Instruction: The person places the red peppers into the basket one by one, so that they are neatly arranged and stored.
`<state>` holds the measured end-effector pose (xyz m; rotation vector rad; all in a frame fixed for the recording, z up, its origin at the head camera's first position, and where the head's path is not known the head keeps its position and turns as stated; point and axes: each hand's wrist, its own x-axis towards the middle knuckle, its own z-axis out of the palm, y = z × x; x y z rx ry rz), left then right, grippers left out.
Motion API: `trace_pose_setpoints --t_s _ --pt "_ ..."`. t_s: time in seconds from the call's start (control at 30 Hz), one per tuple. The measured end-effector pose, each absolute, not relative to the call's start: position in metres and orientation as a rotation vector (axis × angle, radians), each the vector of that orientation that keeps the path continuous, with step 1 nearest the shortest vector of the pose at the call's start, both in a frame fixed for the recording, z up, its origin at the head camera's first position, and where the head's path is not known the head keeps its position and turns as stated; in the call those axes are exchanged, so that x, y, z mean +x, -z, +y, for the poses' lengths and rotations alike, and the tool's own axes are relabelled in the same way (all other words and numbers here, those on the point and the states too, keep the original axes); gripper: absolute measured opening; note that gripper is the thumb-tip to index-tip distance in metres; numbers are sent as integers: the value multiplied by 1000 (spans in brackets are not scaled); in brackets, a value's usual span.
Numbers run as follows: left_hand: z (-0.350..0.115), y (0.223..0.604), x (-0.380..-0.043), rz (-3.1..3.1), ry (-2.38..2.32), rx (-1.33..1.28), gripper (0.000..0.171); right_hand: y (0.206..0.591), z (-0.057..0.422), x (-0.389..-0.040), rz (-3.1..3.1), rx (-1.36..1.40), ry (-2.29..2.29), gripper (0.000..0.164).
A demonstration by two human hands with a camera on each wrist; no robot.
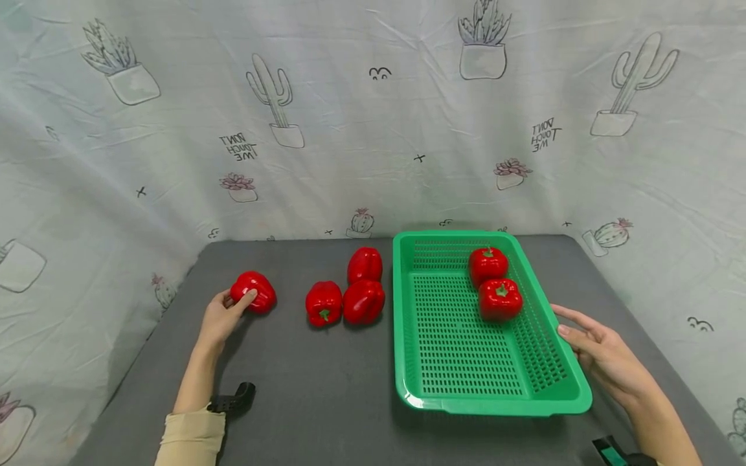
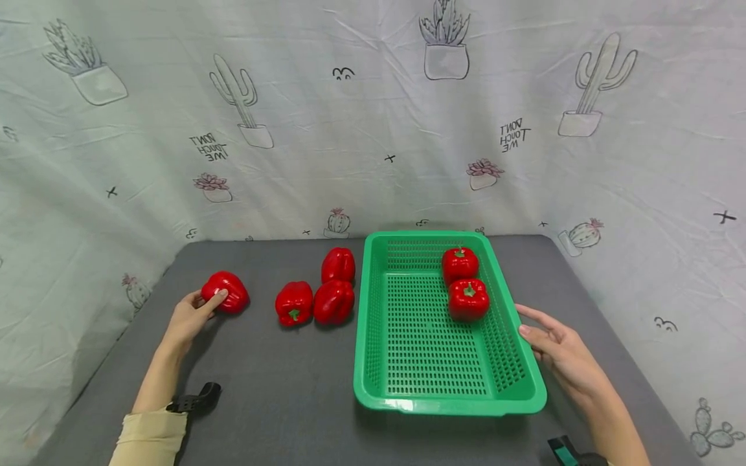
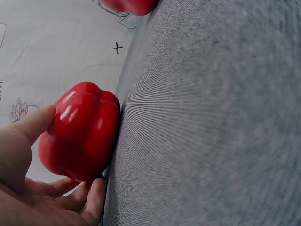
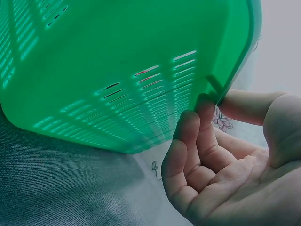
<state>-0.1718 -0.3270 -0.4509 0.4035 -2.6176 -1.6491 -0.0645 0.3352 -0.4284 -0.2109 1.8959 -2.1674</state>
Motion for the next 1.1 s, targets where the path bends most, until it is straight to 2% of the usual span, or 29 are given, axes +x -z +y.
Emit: trace_pose_setpoints --t_s 1.1 --pt "-326 447 -173 -2559 1663 400 93 426 336 -63 1933 -209 2127 42"
